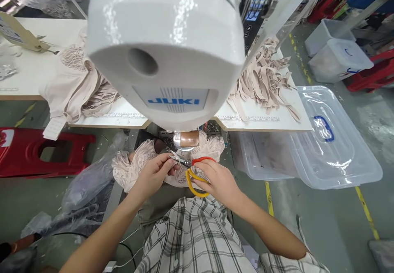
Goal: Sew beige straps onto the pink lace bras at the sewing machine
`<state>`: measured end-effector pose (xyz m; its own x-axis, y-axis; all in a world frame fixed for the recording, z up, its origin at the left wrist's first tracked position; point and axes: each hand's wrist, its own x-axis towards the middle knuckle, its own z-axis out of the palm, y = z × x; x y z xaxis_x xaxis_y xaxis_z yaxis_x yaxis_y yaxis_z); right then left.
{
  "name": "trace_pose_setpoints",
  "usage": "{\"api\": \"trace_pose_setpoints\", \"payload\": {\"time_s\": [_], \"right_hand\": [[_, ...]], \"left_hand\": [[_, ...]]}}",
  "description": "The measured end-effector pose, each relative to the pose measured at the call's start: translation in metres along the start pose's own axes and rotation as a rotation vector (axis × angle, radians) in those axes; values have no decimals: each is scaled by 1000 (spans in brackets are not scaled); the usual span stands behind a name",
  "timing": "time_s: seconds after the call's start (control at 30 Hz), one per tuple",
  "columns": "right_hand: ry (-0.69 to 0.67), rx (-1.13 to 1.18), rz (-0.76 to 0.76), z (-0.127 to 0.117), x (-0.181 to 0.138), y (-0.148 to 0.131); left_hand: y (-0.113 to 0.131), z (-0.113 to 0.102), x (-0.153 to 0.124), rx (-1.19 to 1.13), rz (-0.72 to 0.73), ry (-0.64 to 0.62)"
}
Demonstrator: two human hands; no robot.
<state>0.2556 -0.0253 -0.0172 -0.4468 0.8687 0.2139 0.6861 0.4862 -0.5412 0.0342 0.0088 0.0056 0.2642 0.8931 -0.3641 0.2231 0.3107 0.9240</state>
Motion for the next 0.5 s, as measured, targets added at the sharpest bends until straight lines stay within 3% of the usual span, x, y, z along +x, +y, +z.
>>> {"api": "trace_pose_setpoints", "payload": {"time_s": [0.13,0.37,0.5], "right_hand": [[-45,53,75,-5,-8,6],[-3,-27,308,-24,-38,32],[38,1,289,-28,-46,29]], "left_hand": [[0,-3,0,-21,-58,32],[4,-13,-3,-132,-136,40],[-1,-13,-1,-290,-131,3]]}}
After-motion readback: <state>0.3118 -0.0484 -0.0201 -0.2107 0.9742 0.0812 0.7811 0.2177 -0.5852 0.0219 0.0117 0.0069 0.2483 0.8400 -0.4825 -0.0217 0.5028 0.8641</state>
